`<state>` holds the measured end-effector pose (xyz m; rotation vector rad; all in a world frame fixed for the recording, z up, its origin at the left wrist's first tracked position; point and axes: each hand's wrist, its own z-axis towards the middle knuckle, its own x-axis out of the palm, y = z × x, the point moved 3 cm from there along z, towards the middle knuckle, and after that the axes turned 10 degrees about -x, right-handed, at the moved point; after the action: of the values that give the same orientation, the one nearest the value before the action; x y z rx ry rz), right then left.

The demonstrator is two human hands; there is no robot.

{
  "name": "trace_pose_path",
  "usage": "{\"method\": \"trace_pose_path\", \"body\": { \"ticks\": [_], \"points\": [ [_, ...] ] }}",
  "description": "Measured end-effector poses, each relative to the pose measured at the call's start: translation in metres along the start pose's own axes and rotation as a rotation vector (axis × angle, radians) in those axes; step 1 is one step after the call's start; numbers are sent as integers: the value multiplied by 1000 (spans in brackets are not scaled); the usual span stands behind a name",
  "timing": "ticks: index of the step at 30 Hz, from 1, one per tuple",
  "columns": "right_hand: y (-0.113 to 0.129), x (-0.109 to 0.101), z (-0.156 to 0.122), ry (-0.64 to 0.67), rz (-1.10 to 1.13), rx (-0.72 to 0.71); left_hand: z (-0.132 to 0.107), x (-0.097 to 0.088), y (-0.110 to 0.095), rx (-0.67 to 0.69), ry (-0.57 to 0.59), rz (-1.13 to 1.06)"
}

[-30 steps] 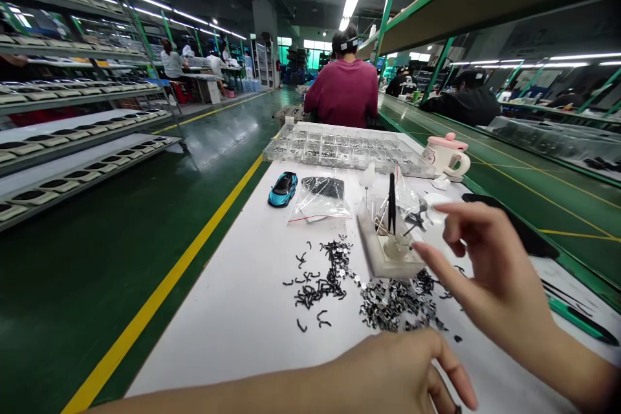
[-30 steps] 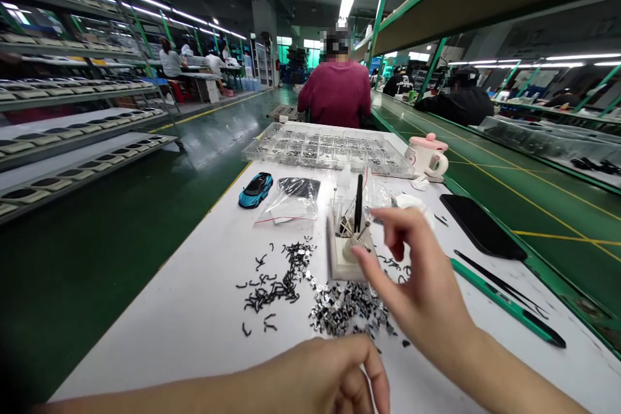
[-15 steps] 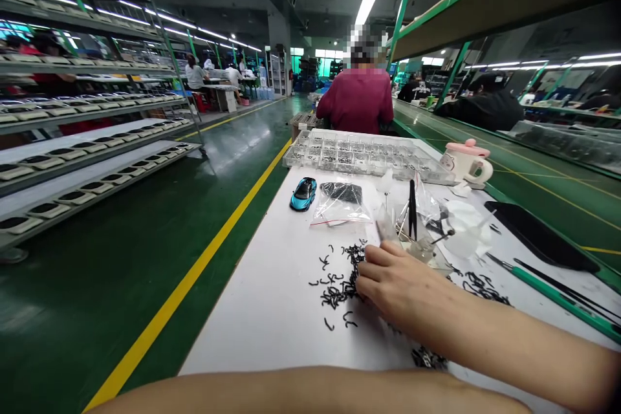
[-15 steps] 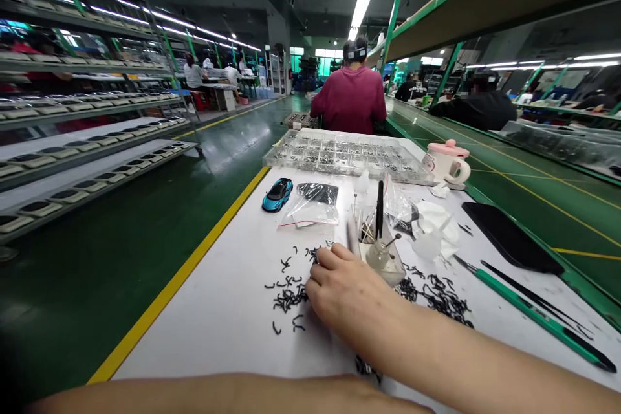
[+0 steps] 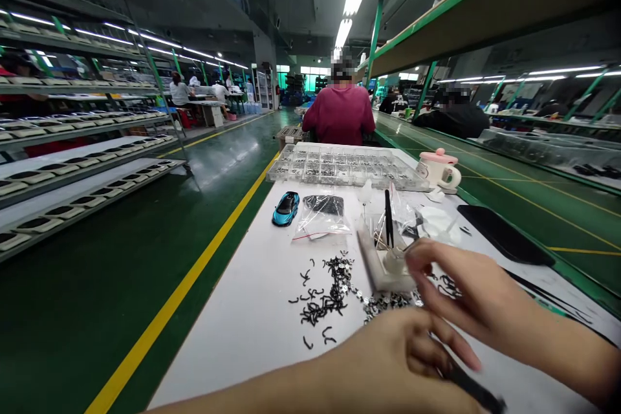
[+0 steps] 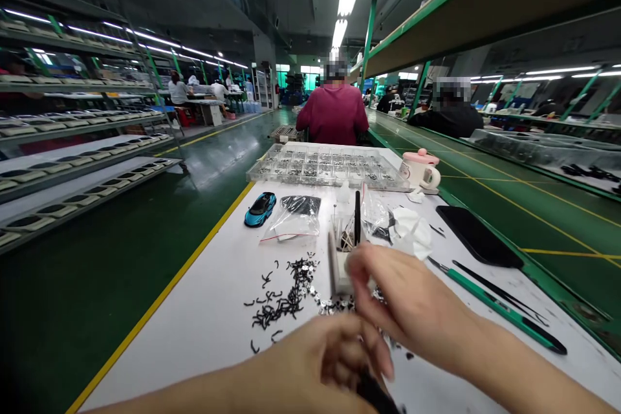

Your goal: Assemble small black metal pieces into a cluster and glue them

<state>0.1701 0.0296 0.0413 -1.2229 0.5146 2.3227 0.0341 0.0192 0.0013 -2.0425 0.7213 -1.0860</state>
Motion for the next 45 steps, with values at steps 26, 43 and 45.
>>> {"method": "trace_pose_path", "body": {
  "ticks": [26,43,45],
  "points": [
    [-16,-2,-36,-342,668,557,-1,-11,-22,96,-350,-42],
    [-5,-8,-42,-443,461,407,-12,-17,-28,87,-670,215],
    [-5,-7,-41,-431,489,406,-11,-15,-28,82,-625,177]
  ]
}}
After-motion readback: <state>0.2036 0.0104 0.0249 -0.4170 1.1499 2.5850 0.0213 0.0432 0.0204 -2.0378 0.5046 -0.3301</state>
